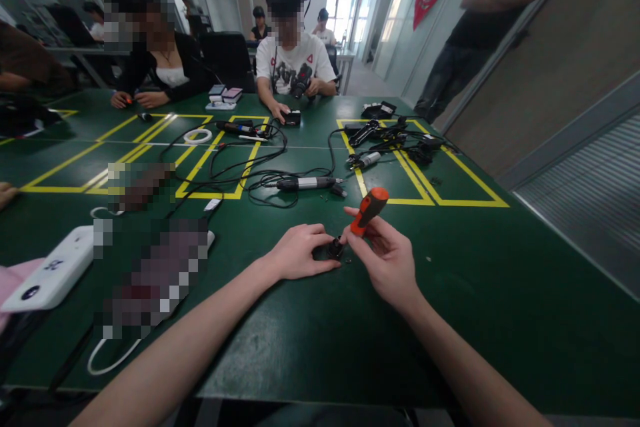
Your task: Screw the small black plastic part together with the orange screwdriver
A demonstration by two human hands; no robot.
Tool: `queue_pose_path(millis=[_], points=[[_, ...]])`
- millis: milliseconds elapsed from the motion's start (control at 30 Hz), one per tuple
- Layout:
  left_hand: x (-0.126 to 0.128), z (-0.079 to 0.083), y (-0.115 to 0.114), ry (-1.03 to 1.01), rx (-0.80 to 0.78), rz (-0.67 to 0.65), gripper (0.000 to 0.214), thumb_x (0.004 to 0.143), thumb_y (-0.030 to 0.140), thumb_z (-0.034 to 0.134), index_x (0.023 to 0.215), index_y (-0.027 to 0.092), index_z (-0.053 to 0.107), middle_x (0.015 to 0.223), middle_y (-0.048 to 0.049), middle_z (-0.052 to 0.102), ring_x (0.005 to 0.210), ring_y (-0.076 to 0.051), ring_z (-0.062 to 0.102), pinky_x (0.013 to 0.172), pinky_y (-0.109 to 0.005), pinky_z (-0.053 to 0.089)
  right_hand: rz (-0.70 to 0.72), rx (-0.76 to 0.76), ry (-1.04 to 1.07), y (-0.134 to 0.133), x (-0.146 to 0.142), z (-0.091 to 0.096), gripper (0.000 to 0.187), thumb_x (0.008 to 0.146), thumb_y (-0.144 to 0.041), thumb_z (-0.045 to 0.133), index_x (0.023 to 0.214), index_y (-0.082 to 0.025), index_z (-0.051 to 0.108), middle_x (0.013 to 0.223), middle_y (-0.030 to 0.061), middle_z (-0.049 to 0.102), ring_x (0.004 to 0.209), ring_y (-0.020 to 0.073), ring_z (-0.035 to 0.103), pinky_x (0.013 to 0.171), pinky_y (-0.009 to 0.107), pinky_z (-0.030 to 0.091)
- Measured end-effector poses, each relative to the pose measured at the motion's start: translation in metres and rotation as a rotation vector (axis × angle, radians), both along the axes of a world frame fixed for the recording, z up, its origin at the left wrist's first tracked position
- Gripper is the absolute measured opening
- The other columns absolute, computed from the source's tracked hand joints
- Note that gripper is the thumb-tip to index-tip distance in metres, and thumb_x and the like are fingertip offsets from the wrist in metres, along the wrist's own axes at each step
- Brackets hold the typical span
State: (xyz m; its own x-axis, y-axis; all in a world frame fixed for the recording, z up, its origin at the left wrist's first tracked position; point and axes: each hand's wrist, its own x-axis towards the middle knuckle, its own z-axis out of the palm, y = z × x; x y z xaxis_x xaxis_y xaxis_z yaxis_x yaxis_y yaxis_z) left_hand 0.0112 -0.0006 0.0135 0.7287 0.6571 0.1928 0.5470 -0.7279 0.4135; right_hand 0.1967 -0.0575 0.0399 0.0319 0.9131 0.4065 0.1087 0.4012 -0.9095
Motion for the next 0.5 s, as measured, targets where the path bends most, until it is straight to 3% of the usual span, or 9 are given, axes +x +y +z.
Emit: queue_pose_path(millis=[167,333,500], points=[[0.0,0.0,0.0,-0.012,-0.002,0.004,0.031,0.091,0.05,0.074,0.102,0.021,0.076,0.089,-0.0015,0.065,0.08,-0.017,0.063,0.073,-0.028,0.045,0.024,0.016,0.127,-0.001,-0.003,-0.003,0.027,0.093,-0.027,0.073,0.113,-0.028,0.055,0.08,-0.0034,0.076,0.074,0.0175,0.073,0.076,0.034,0.059],[0.0,0.0,-0.001,-0.019,-0.008,0.006,0.03,0.089,0.048,0.076,0.099,0.02,0.075,0.09,-0.0017,0.065,0.081,-0.018,0.064,0.073,-0.028,0.045,0.063,-0.014,0.023,0.0,0.001,0.005,0.014,0.093,-0.029,0.071,0.106,-0.024,0.068,0.08,0.0009,0.075,0.076,0.0196,0.073,0.076,0.035,0.06],[0.0,0.0,-0.001,-0.024,-0.002,0.006,0.029,0.089,0.048,0.076,0.098,0.02,0.075,0.09,-0.0018,0.066,0.081,-0.018,0.064,0.073,-0.028,0.044,0.084,-0.022,-0.003,0.0,0.001,0.005,0.016,0.095,-0.028,0.068,0.11,-0.022,0.07,0.078,0.0006,0.074,0.074,0.019,0.07,0.078,0.036,0.058]])
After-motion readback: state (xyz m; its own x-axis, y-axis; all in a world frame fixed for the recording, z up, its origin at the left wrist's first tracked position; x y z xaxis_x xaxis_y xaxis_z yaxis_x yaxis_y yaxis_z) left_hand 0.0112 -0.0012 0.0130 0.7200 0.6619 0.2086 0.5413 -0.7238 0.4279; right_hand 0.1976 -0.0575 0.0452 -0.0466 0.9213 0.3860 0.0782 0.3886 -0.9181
